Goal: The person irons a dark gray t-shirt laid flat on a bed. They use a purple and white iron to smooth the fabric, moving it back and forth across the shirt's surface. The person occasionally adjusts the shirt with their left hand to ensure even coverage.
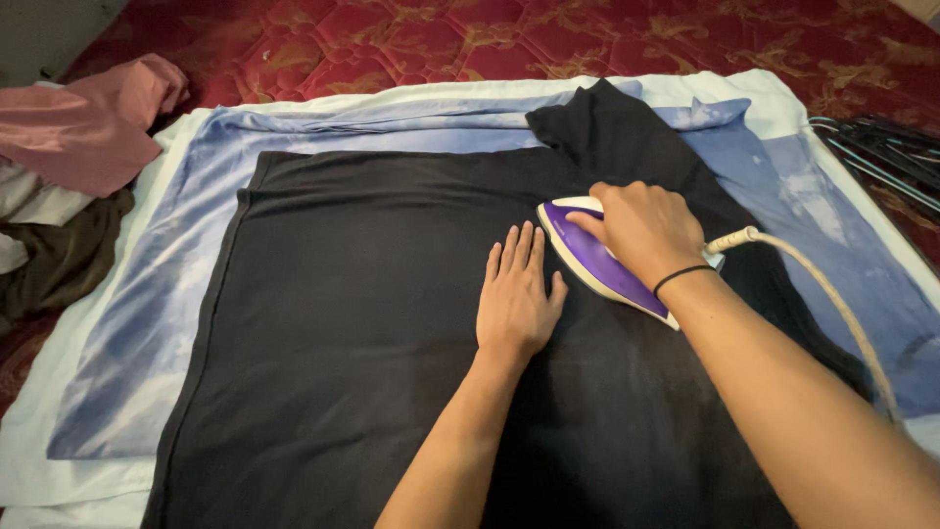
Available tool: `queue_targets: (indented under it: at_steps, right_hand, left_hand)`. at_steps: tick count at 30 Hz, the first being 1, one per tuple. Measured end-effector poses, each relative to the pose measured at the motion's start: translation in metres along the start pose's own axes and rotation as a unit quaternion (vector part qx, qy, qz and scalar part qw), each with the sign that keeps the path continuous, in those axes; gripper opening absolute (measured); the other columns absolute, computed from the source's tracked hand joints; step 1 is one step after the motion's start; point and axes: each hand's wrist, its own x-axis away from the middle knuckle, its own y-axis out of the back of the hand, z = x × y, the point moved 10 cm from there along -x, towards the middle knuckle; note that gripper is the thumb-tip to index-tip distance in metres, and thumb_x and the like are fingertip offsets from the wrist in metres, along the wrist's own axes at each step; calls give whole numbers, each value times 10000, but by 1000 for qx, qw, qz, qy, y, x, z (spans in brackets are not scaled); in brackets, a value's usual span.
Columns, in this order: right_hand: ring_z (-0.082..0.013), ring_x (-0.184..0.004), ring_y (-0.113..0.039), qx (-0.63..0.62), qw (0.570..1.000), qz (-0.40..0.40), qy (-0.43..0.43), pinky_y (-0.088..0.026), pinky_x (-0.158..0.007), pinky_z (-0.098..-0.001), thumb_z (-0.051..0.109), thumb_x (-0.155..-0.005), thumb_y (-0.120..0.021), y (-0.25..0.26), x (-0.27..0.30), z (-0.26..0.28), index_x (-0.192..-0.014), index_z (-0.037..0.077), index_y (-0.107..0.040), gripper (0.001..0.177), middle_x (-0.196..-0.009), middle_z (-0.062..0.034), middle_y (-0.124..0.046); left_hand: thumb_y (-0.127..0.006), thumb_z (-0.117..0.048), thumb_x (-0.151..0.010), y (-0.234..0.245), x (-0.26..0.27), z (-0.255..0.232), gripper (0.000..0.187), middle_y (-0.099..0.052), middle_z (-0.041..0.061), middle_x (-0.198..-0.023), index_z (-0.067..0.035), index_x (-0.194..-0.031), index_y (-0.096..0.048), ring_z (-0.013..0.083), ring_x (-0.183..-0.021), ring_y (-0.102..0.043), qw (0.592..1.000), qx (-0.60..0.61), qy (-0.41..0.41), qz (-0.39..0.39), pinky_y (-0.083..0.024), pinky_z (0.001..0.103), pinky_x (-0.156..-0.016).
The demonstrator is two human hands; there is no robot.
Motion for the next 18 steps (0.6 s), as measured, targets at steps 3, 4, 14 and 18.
queue_targets:
  at_steps: [3, 4, 14, 18]
  right_hand:
    - [-377, -808, -750, -11, 1000, -4, -26, -601, -718, -471, 563, -943, -653, -3, -7, -6, -1049, 125, -769, 466, -861, -190, -760]
    - [-380, -831, -750, -27, 999, -1, -30, -598, -743, -480, 545, -931, -669, -5, -11, -7, -1061, 130, -775, 447, -881, -189, -762]
    - [-409, -966, -735, -139, 978, 149, -40, -568, -888, -495, 529, -822, -754, -46, -24, -31, -1016, 118, -820, 459, -978, -224, -764]
    - [-379, -857, -781, -155, 968, 195, 5, -591, -836, -457, 545, -826, -728, -46, -4, -28, -954, 71, -825, 501, -878, -233, -783]
  left_hand:
    - [-522, -334, -966, 1, 1, 0, 672, -393, 188, -1601, 32, -1517, -406, 298, -1521, -302, 1000, 2, -2, -4, -200, 455, -1243]
    - [-524, -333, -961, 1, 0, -1, 674, -395, 190, -1597, 33, -1515, -410, 301, -1519, -304, 1000, 2, -2, -3, -201, 457, -1240]
    - [-549, -298, -940, 9, -1, -2, 748, -409, 179, -1593, 16, -1571, -299, 295, -1496, -335, 999, 22, -6, -23, -233, 452, -1223]
    - [-529, -273, -962, 7, 1, -2, 716, -413, 163, -1596, 3, -1580, -295, 288, -1508, -338, 1000, 14, -8, -16, -236, 442, -1235]
